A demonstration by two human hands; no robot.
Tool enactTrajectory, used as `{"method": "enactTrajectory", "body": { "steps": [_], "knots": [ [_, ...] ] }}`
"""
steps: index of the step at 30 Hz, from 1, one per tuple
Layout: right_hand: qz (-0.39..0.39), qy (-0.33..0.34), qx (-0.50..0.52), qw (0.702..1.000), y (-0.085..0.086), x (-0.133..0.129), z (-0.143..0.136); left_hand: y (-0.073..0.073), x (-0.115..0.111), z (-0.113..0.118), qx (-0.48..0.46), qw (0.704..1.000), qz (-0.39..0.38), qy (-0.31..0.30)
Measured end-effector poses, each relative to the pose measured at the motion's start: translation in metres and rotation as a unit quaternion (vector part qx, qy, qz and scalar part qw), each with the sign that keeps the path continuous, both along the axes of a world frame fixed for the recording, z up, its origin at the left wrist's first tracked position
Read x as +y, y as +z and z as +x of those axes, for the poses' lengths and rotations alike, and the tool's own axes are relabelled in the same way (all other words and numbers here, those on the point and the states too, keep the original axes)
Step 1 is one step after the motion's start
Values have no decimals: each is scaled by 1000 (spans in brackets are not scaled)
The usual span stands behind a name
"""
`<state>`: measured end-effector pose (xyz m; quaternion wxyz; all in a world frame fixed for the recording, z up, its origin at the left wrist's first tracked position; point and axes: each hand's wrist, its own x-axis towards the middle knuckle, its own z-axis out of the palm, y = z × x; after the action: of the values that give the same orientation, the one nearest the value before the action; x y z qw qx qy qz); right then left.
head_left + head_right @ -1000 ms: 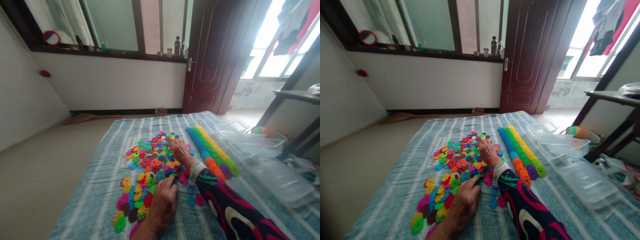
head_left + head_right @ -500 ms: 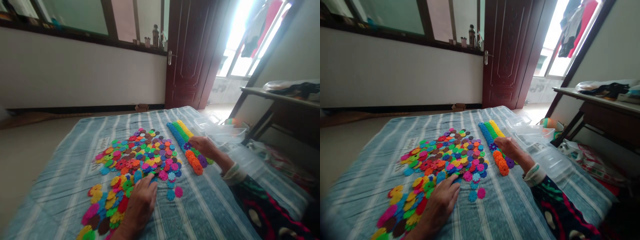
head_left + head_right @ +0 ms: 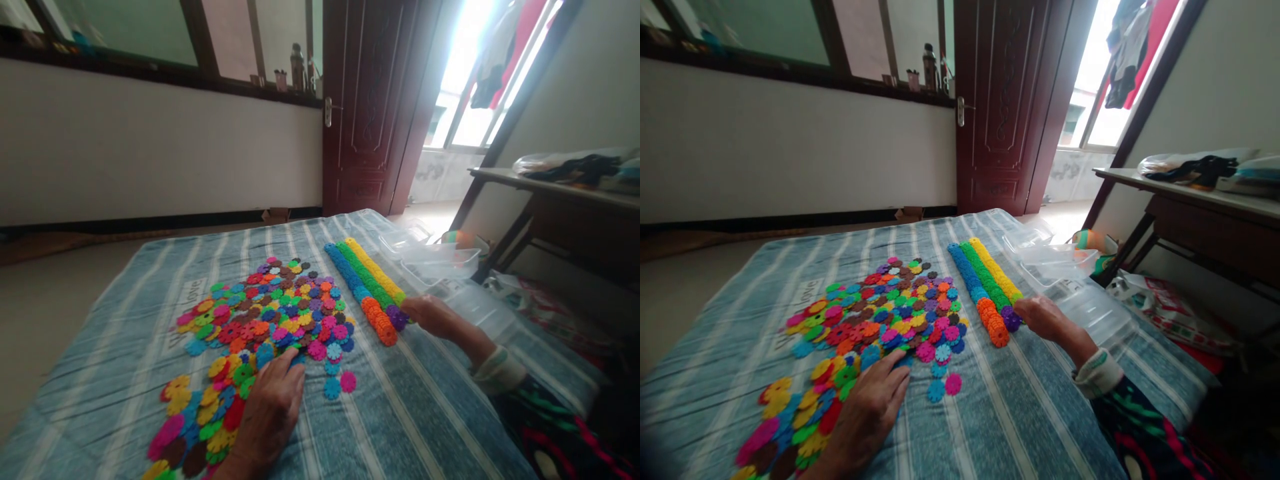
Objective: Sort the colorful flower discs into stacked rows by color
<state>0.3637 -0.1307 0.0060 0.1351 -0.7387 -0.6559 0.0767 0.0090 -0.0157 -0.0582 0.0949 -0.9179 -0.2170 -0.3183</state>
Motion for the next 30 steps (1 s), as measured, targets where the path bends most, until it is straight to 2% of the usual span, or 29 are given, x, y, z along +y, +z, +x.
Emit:
{"method": "enactTrajectory", "body": {
  "steps": [7, 15, 21, 26, 30],
  "knots": [
    [-1, -34, 5, 999, -7, -1, -3, 4, -3, 1, 5, 1000, 3, 0],
    [-30, -69, 11, 997, -14, -14, -18, 0, -4, 2, -3, 1000, -24, 9],
    [1, -100, -16, 995, -27, -9, -21, 1, -5, 1, 8, 999, -33, 16],
    [43, -99, -18, 994, -36, -6, -18, -1, -6, 2, 0, 999, -35, 10],
    [69, -88, -2, 994, -39, -10, -18, 0, -10, 3, -14, 999, -40, 28]
  ]
}}
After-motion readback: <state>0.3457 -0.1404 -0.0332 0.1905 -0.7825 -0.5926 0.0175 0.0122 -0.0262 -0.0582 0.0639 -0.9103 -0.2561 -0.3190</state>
